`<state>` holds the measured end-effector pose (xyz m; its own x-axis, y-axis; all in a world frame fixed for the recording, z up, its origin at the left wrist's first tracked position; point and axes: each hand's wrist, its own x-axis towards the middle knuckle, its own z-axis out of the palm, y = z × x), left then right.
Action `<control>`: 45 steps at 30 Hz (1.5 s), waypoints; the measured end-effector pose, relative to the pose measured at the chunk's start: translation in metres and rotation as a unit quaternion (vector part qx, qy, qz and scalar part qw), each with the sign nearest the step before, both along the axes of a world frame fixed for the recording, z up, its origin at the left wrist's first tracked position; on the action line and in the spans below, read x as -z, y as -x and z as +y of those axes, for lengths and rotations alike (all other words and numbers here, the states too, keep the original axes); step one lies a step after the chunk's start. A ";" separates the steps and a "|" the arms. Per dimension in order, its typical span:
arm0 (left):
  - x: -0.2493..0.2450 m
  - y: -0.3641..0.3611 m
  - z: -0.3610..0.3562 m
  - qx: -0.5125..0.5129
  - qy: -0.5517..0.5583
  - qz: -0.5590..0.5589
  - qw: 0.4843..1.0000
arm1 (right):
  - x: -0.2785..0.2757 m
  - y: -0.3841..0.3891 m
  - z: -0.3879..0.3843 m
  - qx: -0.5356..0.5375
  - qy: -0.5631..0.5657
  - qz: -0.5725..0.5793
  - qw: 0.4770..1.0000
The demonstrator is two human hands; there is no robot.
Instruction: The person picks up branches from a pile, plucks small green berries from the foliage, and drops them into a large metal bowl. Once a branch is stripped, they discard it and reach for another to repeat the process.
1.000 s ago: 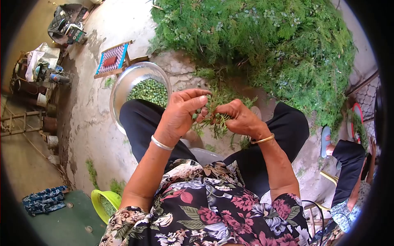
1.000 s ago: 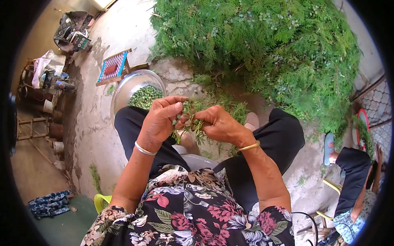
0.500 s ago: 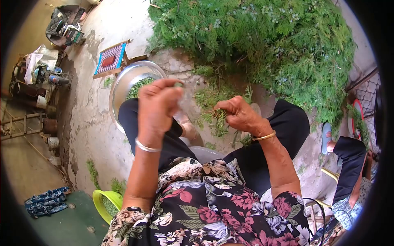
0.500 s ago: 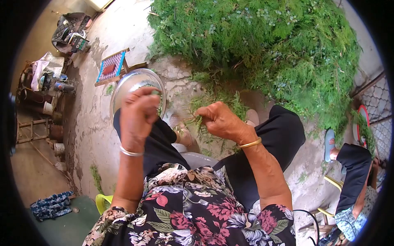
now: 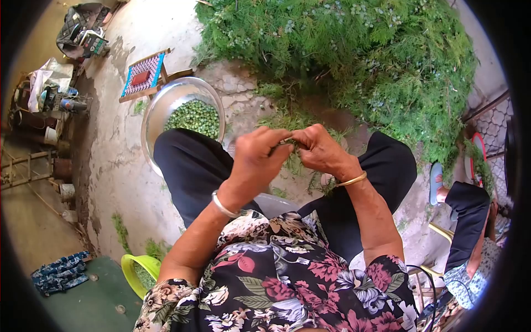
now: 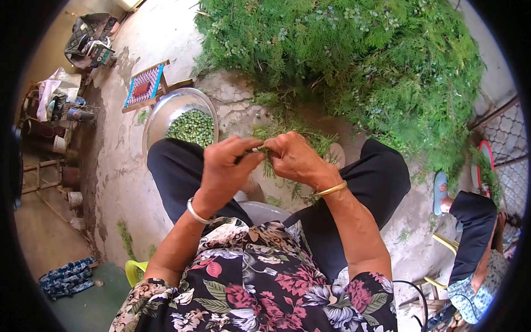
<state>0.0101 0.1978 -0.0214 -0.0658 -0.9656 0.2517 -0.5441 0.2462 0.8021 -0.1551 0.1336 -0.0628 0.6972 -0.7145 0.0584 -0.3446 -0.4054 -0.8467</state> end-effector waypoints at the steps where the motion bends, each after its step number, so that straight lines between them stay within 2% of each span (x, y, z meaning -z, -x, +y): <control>1: 0.005 0.005 -0.001 -0.004 0.083 -0.110 0.990 | 0.002 0.000 -0.001 0.000 0.019 0.001 1.000; 2: 0.007 0.007 -0.002 -0.005 0.105 -0.152 0.983 | 0.002 0.000 -0.001 0.002 0.018 -0.001 1.000; 9: 0.022 0.005 -0.007 -0.026 0.122 -0.160 0.979 | -0.004 -0.002 0.000 0.012 0.026 0.019 0.999; 11: 0.023 0.004 -0.007 -0.013 0.123 -0.112 0.986 | -0.005 -0.002 -0.002 0.007 0.022 0.017 1.000; 13: -0.001 -0.001 -0.003 -0.050 -0.085 0.032 0.995 | -0.005 0.001 -0.004 0.007 -0.013 -0.007 1.000; 15: -0.025 -0.015 -0.002 -0.101 -0.212 0.318 0.919 | -0.004 0.004 -0.010 0.036 -0.009 -0.021 0.999; 17: -0.036 -0.033 -0.005 -0.161 -0.143 0.376 0.901 | -0.006 0.005 -0.012 0.064 -0.002 -0.035 0.997; 18: -0.039 -0.051 -0.007 -0.173 -0.113 0.362 0.909 | -0.008 0.006 -0.012 0.099 -0.082 -0.089 0.988; 19: -0.043 -0.069 -0.007 -0.189 -0.076 0.325 0.924 | -0.012 0.006 -0.013 0.134 -0.159 -0.143 0.968; 21: -0.044 -0.110 -0.012 -0.239 0.006 0.257 0.936 | -0.021 0.011 -0.016 0.123 -0.177 -0.154 0.964; 22: -0.045 -0.132 -0.014 -0.275 0.035 0.161 0.947 | -0.023 0.012 -0.017 0.135 -0.189 -0.178 0.956; 23: -0.043 -0.162 -0.019 -0.319 0.015 0.006 0.948 | -0.024 0.013 -0.018 0.146 -0.201 -0.203 0.947; 24: -0.040 -0.183 -0.023 -0.316 0.076 -0.151 0.934 | -0.026 0.013 -0.019 0.152 -0.211 -0.224 0.939; 25: -0.037 -0.199 -0.025 -0.304 0.135 -0.304 0.893 | -0.027 0.014 -0.019 0.150 -0.211 -0.225 0.940; 26: -0.035 -0.211 -0.024 -0.305 0.136 -0.305 0.892 | -0.028 0.014 -0.020 0.157 -0.225 -0.254 0.927; 28: -0.032 -0.225 -0.023 -0.343 0.168 -0.532 0.756 | -0.028 0.016 -0.021 0.175 -0.248 -0.288 0.908; 29: -0.031 -0.220 -0.024 -0.343 0.167 -0.531 0.757 | -0.026 0.017 -0.023 0.176 -0.248 -0.287 0.908; 31: -0.028 -0.194 -0.021 -0.285 0.208 -0.332 0.875 | -0.021 0.018 -0.026 0.173 -0.306 -0.382 0.855; 32: -0.024 -0.172 -0.020 -0.228 0.169 -0.220 0.933 | -0.020 0.019 -0.028 0.171 -0.313 -0.393 0.847; 33: -0.008 -0.152 -0.016 -0.220 0.096 -0.193 0.951 | -0.021 0.018 -0.029 0.169 -0.314 -0.392 0.848; 34: -0.001 -0.117 -0.011 -0.159 0.044 -0.115 0.980 | -0.023 0.018 -0.029 0.186 -0.333 -0.407 0.830; 35: 0.004 -0.090 -0.006 -0.078 -0.031 -0.086 0.993 | -0.024 0.017 -0.029 0.204 -0.352 -0.422 0.811; 36: 0.012 -0.065 -0.002 -0.013 -0.084 -0.076 0.993 | -0.023 0.017 -0.029 0.204 -0.352 -0.420 0.811; 38: 0.038 -0.030 0.003 0.089 -0.057 -0.041 0.993 | -0.018 0.019 -0.031 0.193 -0.352 -0.449 0.798; 39: 0.040 -0.013 0.005 0.081 -0.100 0.029 0.991 | -0.019 0.020 -0.031 0.197 -0.351 -0.448 0.798; 41: 0.032 0.005 0.006 0.071 -0.171 0.057 0.981 | -0.021 0.019 -0.029 0.225 -0.331 -0.454 0.796; 42: 0.033 0.007 0.005 0.074 -0.172 0.057 0.981 | -0.021 0.020 -0.029 0.227 -0.331 -0.454 0.795; 44: 0.033 0.008 0.002 0.072 -0.322 0.262 0.907 | -0.021 0.021 -0.031 0.232 -0.329 -0.449 0.798; 45: 0.031 0.007 0.002 0.073 -0.323 0.261 0.907 | -0.019 0.023 -0.032 0.233 -0.329 -0.450 0.797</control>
<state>0.0034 0.2002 -0.0520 -0.2397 -0.9131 -0.3297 -0.0488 -0.3278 0.9435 -0.1786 0.1011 -0.0436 0.2345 -0.9660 -0.1086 0.5388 0.2222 -0.8126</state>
